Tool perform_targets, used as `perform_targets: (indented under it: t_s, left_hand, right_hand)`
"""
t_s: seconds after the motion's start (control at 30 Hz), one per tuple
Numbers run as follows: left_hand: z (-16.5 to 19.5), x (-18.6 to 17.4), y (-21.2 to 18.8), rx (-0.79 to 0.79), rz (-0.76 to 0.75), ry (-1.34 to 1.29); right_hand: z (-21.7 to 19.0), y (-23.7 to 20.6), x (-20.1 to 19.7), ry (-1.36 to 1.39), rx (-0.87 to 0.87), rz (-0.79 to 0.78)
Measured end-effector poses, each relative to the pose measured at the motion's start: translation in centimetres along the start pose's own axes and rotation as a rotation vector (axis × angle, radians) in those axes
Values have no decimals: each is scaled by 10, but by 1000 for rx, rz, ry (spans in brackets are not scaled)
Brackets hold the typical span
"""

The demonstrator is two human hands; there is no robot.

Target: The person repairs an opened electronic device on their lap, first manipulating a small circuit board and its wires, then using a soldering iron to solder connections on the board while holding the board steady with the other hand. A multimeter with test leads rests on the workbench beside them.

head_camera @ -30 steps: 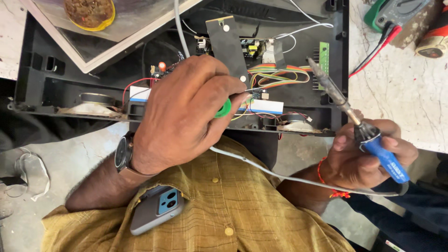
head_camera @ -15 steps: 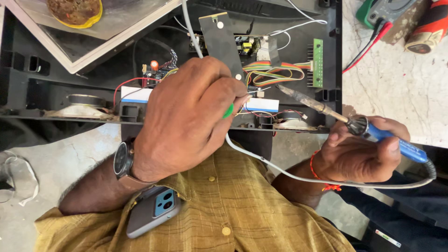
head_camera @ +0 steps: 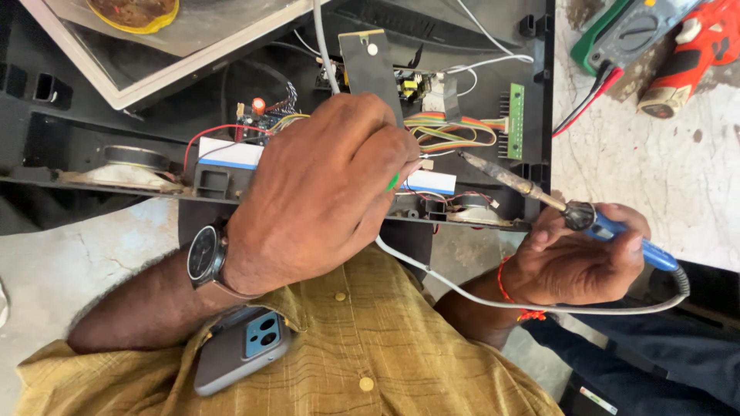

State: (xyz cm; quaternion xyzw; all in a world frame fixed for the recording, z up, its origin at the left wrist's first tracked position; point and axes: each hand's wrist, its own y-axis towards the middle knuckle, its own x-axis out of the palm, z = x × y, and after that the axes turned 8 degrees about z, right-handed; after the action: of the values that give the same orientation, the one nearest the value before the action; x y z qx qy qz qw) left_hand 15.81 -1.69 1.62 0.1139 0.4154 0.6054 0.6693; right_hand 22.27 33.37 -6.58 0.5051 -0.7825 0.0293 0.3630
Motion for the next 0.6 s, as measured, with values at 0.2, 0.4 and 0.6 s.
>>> perform_targets:
  t_s: [0.2, 0.4, 0.6]
  left_hand:
    - [-3, 1, -2, -6, -1, -11]
    - [-5, 1, -4, -2, -13, -11]
    - [-6, 2, -5, -4, -15, -16]
  right_hand:
    - [0, 1, 3, -4, 4, -4]
    - [1, 0, 8, -37, -14, -15]
    - [0, -2, 11, 26, 2, 84]
